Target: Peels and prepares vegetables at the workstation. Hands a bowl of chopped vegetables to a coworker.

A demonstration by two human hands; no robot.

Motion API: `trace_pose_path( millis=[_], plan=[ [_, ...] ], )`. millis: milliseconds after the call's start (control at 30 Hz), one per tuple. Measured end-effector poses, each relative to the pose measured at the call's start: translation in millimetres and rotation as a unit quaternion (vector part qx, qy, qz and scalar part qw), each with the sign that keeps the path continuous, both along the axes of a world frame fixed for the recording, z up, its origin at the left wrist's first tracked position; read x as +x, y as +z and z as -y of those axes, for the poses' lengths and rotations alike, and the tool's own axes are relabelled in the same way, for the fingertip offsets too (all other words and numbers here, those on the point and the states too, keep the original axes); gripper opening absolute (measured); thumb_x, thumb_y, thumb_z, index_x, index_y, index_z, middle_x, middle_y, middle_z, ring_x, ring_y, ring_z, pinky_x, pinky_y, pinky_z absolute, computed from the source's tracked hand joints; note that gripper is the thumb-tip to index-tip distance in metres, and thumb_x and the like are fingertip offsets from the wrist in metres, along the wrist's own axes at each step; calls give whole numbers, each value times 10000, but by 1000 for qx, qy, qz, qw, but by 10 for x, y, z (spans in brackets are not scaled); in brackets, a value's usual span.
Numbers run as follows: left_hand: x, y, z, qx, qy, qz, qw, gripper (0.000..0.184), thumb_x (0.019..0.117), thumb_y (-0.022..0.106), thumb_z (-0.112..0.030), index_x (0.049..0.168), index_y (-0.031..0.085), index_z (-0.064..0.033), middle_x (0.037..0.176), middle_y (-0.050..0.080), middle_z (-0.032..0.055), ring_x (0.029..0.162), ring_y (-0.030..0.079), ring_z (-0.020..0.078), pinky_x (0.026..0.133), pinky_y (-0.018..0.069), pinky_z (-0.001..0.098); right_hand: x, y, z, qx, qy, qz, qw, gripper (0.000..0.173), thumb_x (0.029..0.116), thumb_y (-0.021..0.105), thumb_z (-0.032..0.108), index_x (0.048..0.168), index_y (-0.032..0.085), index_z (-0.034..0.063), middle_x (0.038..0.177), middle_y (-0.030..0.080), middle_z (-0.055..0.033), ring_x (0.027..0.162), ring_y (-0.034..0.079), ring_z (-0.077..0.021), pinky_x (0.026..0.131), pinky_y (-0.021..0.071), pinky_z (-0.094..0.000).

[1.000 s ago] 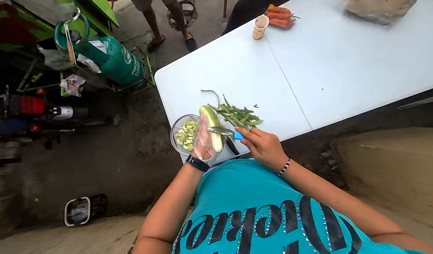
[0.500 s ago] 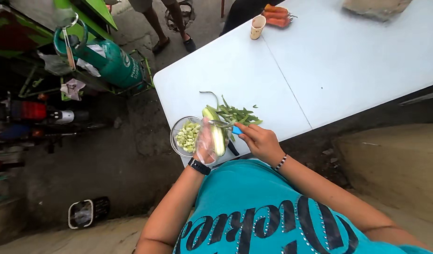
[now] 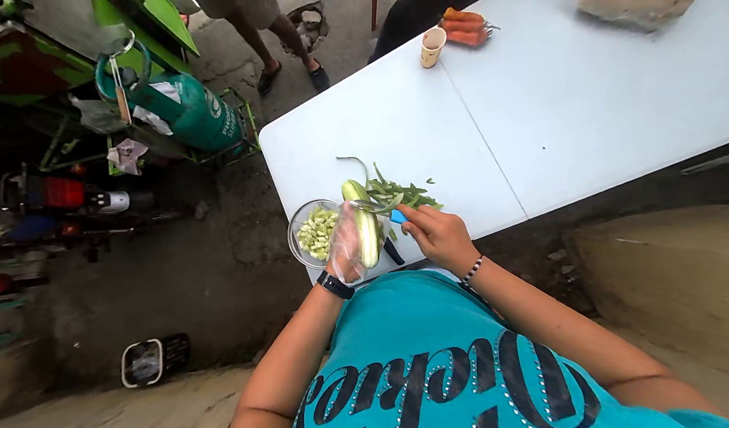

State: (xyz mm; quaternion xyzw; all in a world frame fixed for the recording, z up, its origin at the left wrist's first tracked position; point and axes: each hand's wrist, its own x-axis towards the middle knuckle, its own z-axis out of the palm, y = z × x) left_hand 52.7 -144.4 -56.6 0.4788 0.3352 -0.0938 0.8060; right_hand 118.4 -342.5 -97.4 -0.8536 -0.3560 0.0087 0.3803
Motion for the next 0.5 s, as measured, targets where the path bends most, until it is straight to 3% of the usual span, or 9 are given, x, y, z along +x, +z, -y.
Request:
trace_pose_path(
  millis=[500],
  plan=[
    [-26,-56,-5,81,-48,2,996,617,1084,182,-567,1257,570,-120,854,681,90,657,659,177,561,577,318,140,-2,-27,3,-3,-23,1000,416,1084,447,332,1355,682,122,852,670,-101,683,653,-247,574,531,-427]
  ],
)
